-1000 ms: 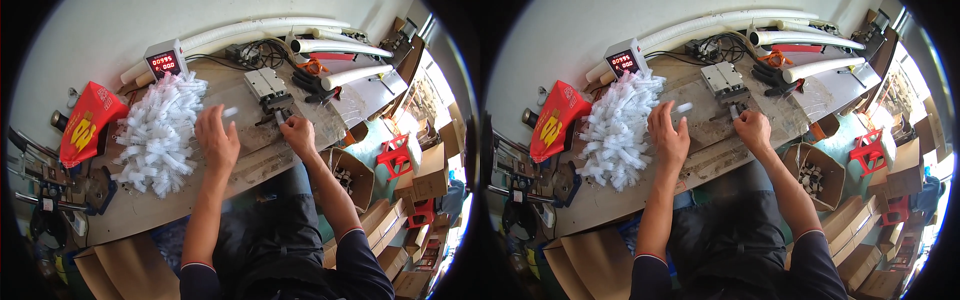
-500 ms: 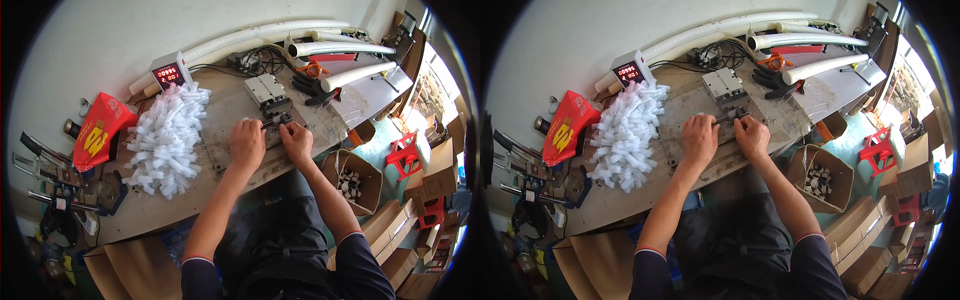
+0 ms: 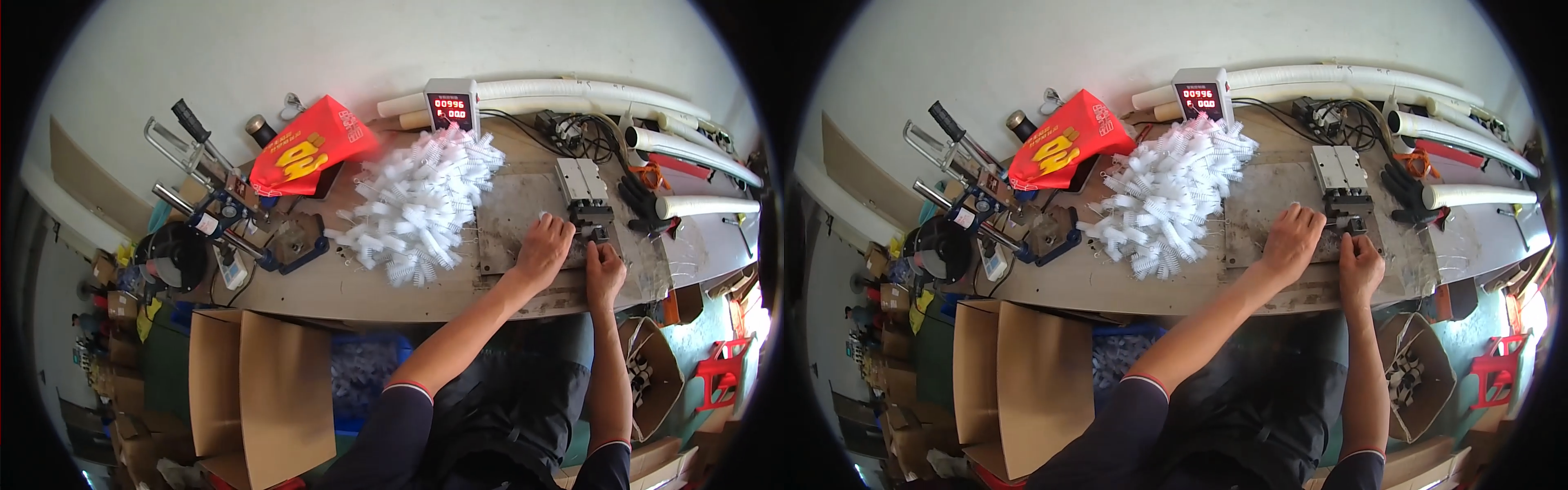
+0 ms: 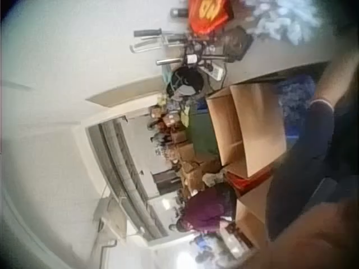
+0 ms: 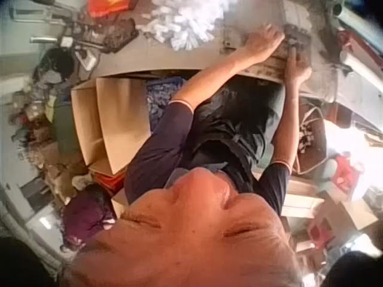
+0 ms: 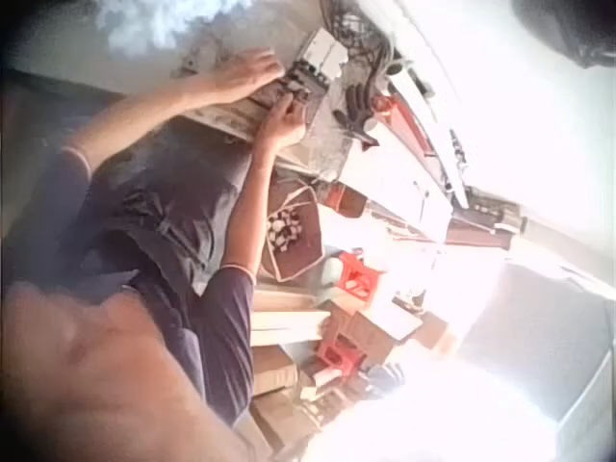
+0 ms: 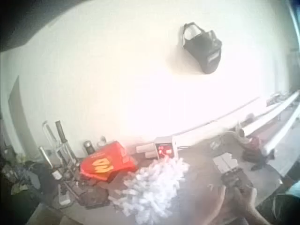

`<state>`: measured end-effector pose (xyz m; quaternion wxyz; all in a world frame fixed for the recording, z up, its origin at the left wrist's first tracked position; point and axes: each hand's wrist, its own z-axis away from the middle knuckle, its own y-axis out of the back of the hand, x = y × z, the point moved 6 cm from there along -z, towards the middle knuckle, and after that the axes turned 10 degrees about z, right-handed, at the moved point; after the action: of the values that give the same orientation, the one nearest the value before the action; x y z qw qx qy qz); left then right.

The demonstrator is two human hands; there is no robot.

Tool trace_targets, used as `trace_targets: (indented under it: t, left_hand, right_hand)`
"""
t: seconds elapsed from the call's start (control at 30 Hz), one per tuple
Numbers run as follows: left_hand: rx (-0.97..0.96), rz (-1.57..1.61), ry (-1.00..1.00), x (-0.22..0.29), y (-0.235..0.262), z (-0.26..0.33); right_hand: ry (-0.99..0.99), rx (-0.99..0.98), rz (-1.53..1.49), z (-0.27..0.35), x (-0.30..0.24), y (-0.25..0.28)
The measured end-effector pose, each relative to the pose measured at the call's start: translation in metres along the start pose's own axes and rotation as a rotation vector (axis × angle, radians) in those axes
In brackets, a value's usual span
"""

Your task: Use a crimping machine to assemble small white plastic brush components.

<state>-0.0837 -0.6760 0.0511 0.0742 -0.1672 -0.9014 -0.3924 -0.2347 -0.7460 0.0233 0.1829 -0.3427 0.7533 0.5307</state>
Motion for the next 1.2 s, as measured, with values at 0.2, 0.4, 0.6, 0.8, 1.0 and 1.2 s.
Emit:
trace_targets:
  t: [0.2, 0.4, 0.6, 0.8, 1.0, 1.2]
  left_hand:
    - [0.119, 0.157, 0.096, -0.002, 0.039, 0.012]
    - [0.180, 1.465, 0.944, -0.030, 0.070, 0.065]
    - [0.201, 1.951, 1.026, -0.014, 0.078, 0.087]
    - [0.102, 2.282, 0.943, 0.001, 0.074, 0.095]
    - [0.103, 2.400, 0.922, 0.011, 0.078, 0.096]
    - [0.279, 2.051, 0.893, -0.015, 0.133, 0.127]
  right_hand:
    - [0.027, 0.018, -0.003, -0.002, -0.001, 0.006]
    - [0.025, 0.065, 0.001, -0.002, -0.002, 0.001]
    - [-0.040, 0.019, -0.019, 0.000, -0.002, 0.010]
    - [-0.031, 0.037, -0.027, 0.004, 0.000, 0.011]
    - [-0.007, 0.021, -0.029, 0.000, 0.001, 0.013]
    - [0.081, 0.030, 0.006, 0.003, -0.014, -0.001]
